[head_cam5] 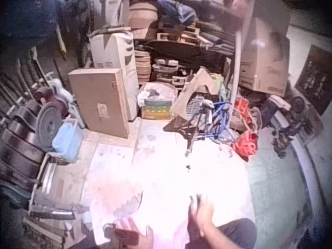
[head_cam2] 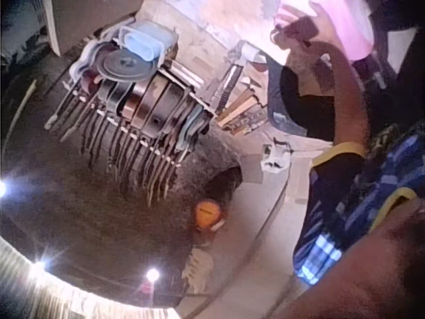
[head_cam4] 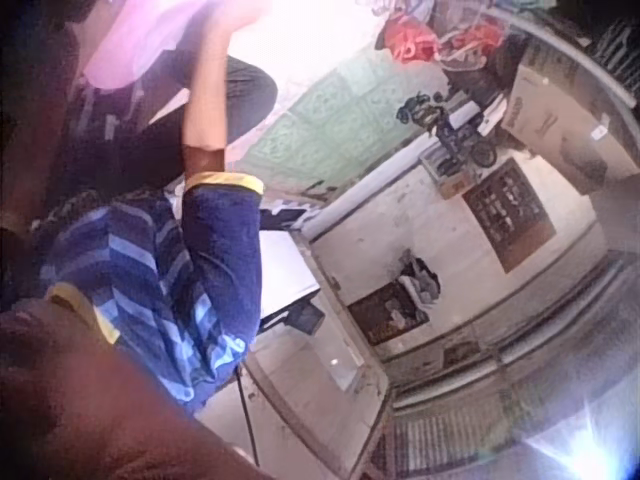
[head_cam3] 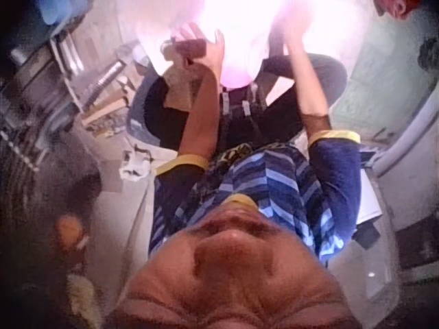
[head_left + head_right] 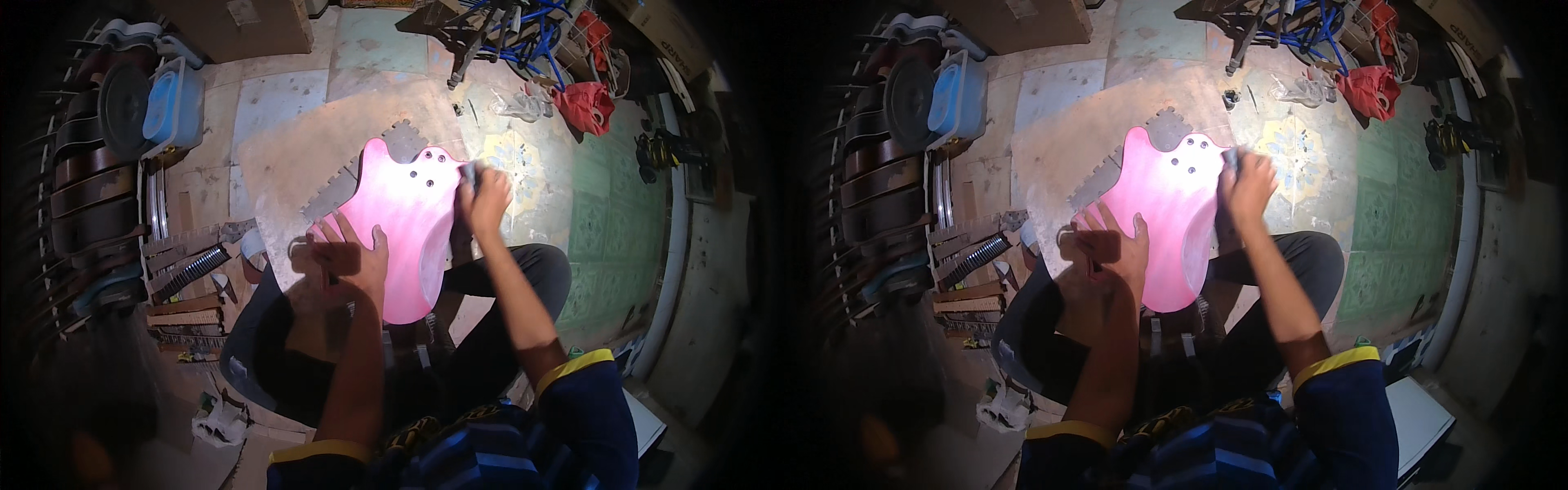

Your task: The person sands the surface and edges of a pink guitar body using a block of sandpaper while holding it on a workbench.

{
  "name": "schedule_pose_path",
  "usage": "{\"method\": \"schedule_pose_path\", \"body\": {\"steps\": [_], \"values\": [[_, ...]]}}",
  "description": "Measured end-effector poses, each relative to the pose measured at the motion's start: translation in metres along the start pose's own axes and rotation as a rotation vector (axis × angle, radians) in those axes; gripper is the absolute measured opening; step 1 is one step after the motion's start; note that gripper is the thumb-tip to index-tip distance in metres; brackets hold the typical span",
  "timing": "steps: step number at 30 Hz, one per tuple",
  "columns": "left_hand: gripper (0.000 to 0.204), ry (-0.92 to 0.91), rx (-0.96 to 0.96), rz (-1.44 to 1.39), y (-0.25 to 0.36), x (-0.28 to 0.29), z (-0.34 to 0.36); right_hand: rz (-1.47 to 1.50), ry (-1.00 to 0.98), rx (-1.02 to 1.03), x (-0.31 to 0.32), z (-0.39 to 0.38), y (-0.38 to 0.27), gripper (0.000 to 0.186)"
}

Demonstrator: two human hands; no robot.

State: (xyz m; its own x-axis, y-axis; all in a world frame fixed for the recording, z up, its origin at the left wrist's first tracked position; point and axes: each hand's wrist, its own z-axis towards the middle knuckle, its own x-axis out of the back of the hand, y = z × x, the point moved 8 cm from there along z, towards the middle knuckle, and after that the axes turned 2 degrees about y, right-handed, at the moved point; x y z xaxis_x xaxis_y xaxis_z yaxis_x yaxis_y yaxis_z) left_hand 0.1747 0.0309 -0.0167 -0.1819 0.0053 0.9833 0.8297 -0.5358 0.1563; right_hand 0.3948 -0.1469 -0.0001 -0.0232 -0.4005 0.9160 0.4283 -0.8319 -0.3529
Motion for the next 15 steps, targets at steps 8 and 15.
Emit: {"method": "schedule_pose_path", "body": {"steps": [8,15], "values": [[0.085,-0.078,-0.061,0.004,-0.003,-0.005,-0.005,0.050,-0.062,0.146,-0.008,0.024,-0.034,0.036],[0.089,-0.028,-0.063,-0.072,-0.003,-0.005,0.000,0.155,-0.275,0.404,-0.010,-0.063,-0.079,0.042]]}}
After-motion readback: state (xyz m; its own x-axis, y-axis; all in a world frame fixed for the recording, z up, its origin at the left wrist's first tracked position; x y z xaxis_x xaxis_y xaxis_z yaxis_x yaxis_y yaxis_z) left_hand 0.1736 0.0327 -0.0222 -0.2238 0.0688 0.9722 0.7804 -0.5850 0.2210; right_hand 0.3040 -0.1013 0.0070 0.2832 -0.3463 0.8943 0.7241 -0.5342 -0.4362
